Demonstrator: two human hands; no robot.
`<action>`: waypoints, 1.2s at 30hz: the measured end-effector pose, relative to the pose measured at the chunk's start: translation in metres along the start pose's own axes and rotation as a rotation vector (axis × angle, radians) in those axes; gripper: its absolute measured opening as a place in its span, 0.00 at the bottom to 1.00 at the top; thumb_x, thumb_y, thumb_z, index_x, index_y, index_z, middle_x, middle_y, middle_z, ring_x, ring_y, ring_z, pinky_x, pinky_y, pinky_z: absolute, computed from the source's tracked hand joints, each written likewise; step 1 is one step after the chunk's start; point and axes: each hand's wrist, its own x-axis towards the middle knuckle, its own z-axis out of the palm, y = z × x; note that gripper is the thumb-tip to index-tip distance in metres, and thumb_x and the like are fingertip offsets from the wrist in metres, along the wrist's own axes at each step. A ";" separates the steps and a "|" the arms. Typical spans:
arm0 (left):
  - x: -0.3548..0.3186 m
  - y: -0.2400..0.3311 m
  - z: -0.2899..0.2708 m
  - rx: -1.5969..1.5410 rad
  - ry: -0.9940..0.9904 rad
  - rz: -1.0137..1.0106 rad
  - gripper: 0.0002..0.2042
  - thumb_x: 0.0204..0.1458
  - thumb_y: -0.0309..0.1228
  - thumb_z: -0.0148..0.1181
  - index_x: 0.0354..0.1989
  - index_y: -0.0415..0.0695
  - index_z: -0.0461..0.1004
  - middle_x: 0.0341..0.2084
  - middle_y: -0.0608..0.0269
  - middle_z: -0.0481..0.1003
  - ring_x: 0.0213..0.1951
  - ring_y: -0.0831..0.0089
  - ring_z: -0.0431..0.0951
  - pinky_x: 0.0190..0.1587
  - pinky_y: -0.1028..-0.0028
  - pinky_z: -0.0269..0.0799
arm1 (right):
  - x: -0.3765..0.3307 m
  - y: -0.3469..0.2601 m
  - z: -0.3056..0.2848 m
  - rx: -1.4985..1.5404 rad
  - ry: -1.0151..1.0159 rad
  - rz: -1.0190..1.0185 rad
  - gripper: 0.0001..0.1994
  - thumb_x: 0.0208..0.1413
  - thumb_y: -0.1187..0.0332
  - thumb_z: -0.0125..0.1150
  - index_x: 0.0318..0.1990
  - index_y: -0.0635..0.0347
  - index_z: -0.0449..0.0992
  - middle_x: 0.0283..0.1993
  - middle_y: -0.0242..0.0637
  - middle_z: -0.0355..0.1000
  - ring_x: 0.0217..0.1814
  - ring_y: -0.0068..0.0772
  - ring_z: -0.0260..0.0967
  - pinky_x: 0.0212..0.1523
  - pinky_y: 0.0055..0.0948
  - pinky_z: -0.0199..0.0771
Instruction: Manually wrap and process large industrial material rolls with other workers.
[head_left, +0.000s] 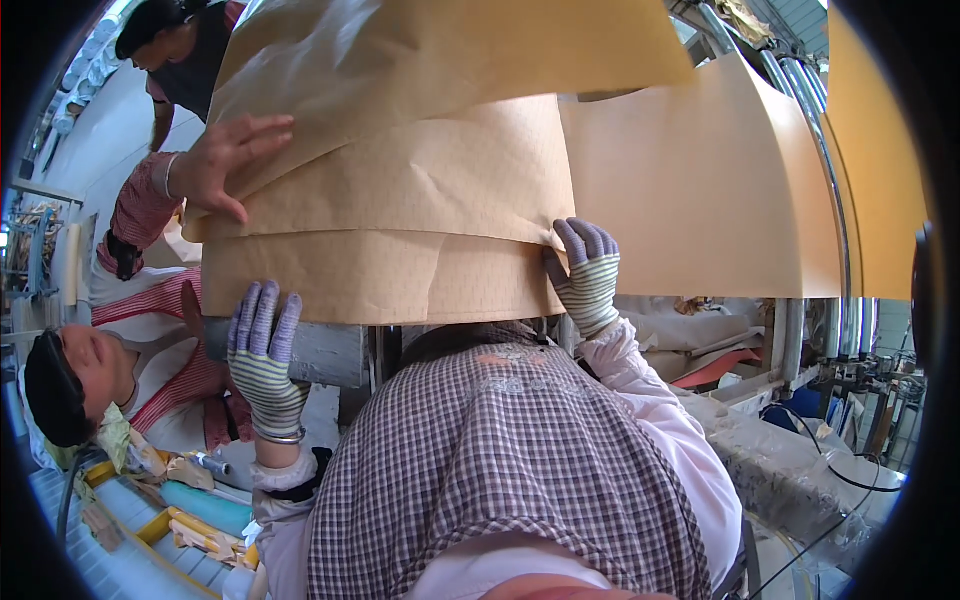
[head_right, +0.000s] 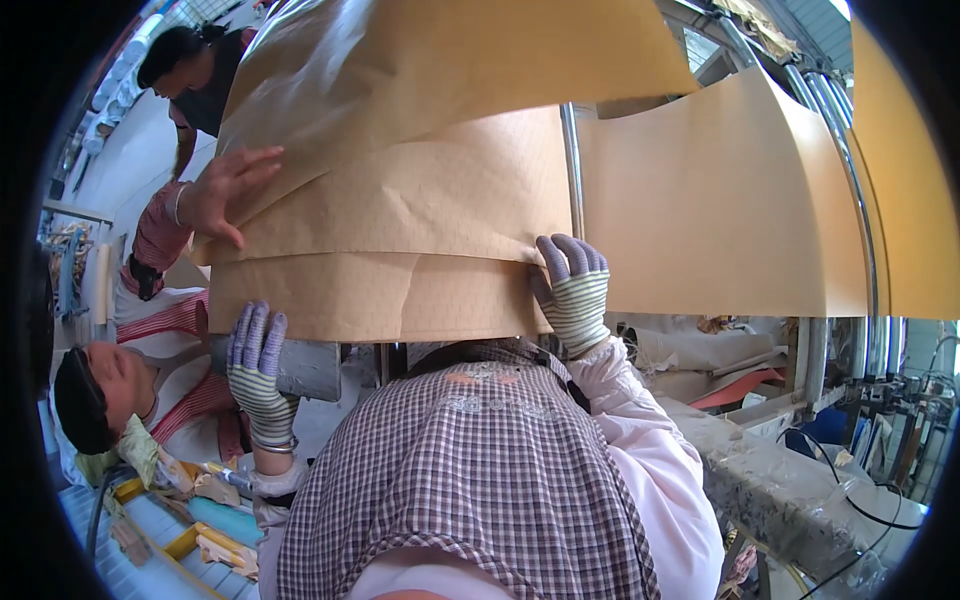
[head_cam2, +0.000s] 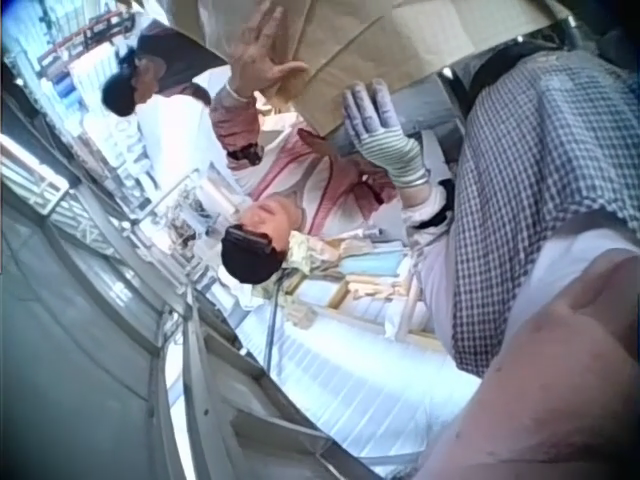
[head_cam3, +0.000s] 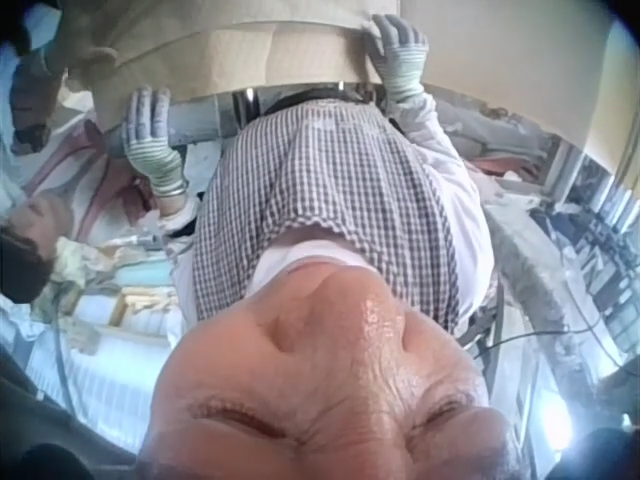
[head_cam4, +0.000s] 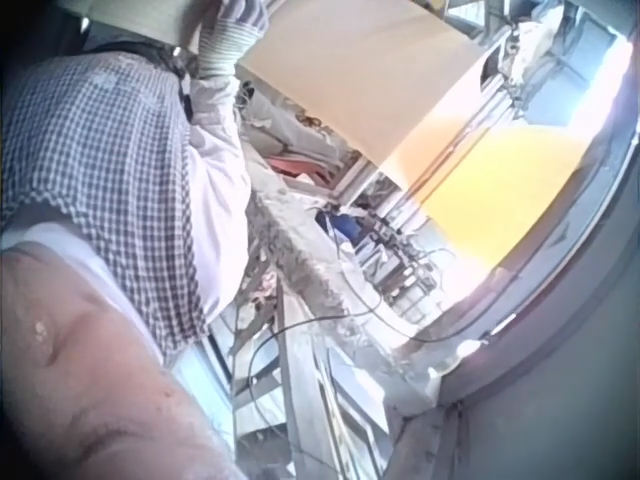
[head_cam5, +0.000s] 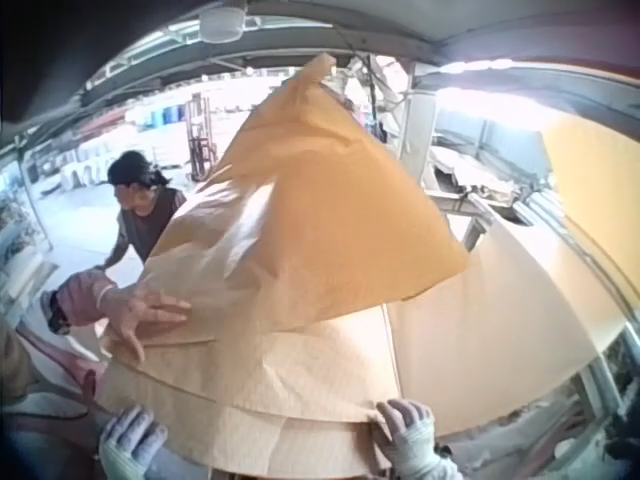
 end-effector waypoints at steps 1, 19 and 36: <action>0.000 0.000 0.000 0.051 -0.002 0.004 0.32 0.49 0.51 0.56 0.61 0.47 0.72 0.62 0.53 0.68 0.62 0.52 0.69 0.64 0.52 0.62 | 0.002 0.002 0.000 0.068 -0.020 -0.017 0.23 0.45 0.71 0.66 0.53 0.56 0.73 0.46 0.41 0.73 0.46 0.47 0.73 0.47 0.44 0.73; 0.001 0.001 -0.011 0.008 0.023 -0.048 0.27 0.55 0.51 0.46 0.58 0.51 0.75 0.61 0.55 0.70 0.60 0.54 0.70 0.63 0.54 0.61 | 0.067 -0.072 -0.006 0.215 0.082 -0.380 0.18 0.40 0.75 0.67 0.44 0.55 0.78 0.34 0.32 0.71 0.34 0.35 0.72 0.36 0.37 0.71; -0.014 -0.004 0.001 0.008 0.230 -0.080 0.18 0.43 0.32 0.59 0.45 0.48 0.77 0.44 0.60 0.71 0.49 0.58 0.72 0.54 0.56 0.69 | 0.090 -0.129 -0.018 0.294 -0.060 -0.722 0.23 0.36 0.71 0.64 0.47 0.60 0.78 0.33 0.30 0.67 0.33 0.32 0.70 0.33 0.34 0.70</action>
